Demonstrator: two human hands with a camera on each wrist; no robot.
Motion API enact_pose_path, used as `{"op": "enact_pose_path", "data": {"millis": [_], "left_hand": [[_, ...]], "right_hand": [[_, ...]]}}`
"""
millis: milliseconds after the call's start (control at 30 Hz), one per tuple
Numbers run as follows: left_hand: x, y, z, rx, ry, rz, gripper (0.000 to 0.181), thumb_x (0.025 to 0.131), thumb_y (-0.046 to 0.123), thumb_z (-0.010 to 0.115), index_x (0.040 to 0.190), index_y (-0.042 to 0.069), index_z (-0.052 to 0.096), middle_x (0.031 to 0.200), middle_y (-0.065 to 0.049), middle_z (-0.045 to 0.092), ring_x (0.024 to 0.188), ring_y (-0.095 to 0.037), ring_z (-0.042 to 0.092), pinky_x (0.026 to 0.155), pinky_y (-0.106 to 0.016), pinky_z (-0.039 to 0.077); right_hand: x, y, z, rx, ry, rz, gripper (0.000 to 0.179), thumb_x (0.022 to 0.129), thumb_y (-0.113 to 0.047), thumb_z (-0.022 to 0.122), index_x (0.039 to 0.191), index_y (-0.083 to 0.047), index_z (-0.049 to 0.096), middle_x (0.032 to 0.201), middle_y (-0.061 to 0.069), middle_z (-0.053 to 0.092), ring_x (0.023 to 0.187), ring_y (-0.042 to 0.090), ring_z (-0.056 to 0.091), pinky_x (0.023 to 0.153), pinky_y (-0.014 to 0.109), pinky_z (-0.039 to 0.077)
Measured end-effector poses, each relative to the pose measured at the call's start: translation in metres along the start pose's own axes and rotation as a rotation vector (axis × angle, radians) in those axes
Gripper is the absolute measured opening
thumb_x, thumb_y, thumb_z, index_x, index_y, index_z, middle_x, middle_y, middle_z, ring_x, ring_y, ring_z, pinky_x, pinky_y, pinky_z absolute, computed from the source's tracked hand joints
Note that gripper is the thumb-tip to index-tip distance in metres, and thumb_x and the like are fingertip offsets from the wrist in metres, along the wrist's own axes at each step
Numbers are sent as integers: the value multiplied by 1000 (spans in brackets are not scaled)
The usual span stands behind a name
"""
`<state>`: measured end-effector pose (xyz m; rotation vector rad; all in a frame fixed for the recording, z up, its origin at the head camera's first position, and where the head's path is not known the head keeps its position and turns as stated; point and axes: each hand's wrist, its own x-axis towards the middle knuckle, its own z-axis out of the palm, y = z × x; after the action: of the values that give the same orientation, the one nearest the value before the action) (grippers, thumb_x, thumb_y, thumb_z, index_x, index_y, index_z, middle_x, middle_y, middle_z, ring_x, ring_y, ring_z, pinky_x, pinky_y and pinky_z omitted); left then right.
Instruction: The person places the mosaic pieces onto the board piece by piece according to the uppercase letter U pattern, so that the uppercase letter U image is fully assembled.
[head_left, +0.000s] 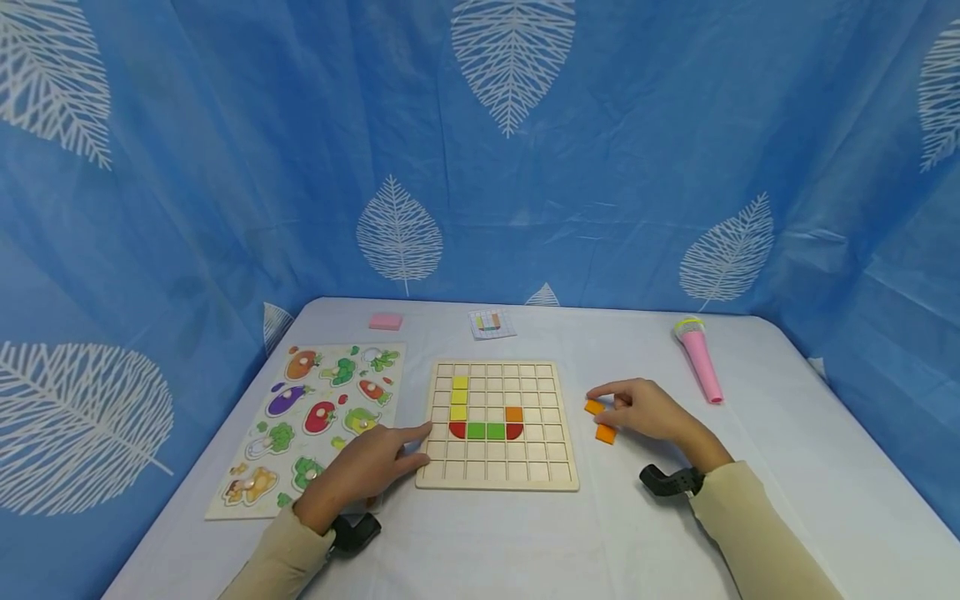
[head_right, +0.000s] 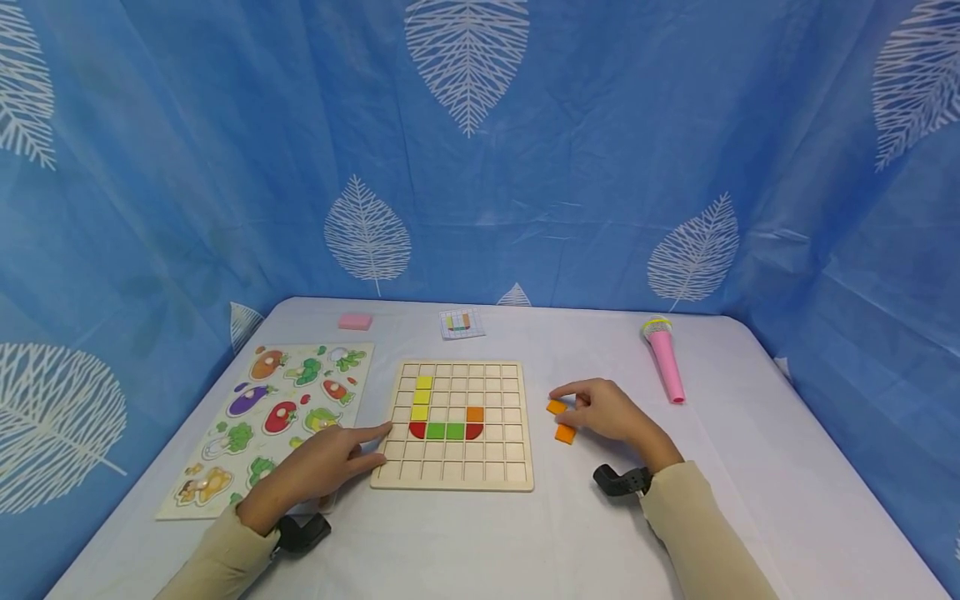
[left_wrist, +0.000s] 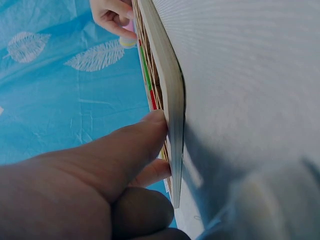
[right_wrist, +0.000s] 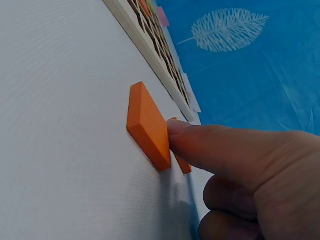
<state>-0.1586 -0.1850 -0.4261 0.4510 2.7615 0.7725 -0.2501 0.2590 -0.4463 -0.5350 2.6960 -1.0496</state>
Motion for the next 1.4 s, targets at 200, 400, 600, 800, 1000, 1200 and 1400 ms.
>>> {"op": "enact_pose_path", "data": {"millis": [200, 400, 600, 800, 1000, 1200, 1400], "left_hand": [[0, -1, 0, 11, 8, 9, 56, 98, 35, 69, 149, 16, 55, 61, 1, 49, 37, -16, 48, 43, -30, 41], [0, 0, 0, 13, 10, 12, 56, 99, 35, 69, 149, 15, 55, 61, 1, 49, 36, -16, 46, 43, -30, 40], [-1, 2, 0, 17, 15, 4, 56, 99, 35, 69, 149, 16, 55, 62, 1, 48, 37, -16, 46, 44, -29, 39], [-1, 2, 0, 10, 12, 7, 56, 99, 34, 69, 149, 15, 55, 61, 1, 48, 36, -16, 46, 44, -29, 39], [-1, 1, 0, 15, 11, 16, 56, 99, 35, 69, 149, 14, 55, 60, 1, 48, 36, -15, 46, 44, -29, 40], [-1, 2, -1, 13, 9, 11, 56, 99, 35, 68, 149, 15, 55, 60, 1, 49, 36, -16, 46, 43, -30, 40], [-1, 2, 0, 11, 10, 6, 56, 99, 35, 69, 149, 15, 55, 61, 1, 49, 37, -17, 47, 43, -30, 40]], "right_hand": [[0, 1, 0, -3, 13, 11, 38, 89, -26, 81, 123, -13, 74, 61, -3, 42, 50, 13, 36, 50, 25, 26], [0, -2, 2, -24, 41, 35, 34, 88, -26, 82, 118, -13, 75, 61, -2, 42, 51, 15, 38, 50, 26, 27], [0, -3, 4, -30, 57, 45, 33, 88, -25, 81, 118, -12, 75, 62, -2, 42, 52, 16, 39, 50, 26, 27], [1, -2, 9, -44, 96, 26, 32, 88, -26, 82, 116, -12, 76, 60, -3, 41, 49, 14, 36, 49, 25, 25], [2, -6, 14, -80, 148, -15, 33, 89, -31, 81, 115, -12, 76, 59, -3, 43, 46, 14, 36, 46, 26, 26], [2, -5, 15, -110, 174, -28, 29, 90, -27, 80, 114, -11, 76, 58, -4, 43, 47, 13, 36, 48, 25, 27], [3, -2, 15, -129, 177, -33, 25, 92, -24, 78, 114, -11, 77, 57, -5, 43, 46, 12, 37, 48, 24, 27]]}}
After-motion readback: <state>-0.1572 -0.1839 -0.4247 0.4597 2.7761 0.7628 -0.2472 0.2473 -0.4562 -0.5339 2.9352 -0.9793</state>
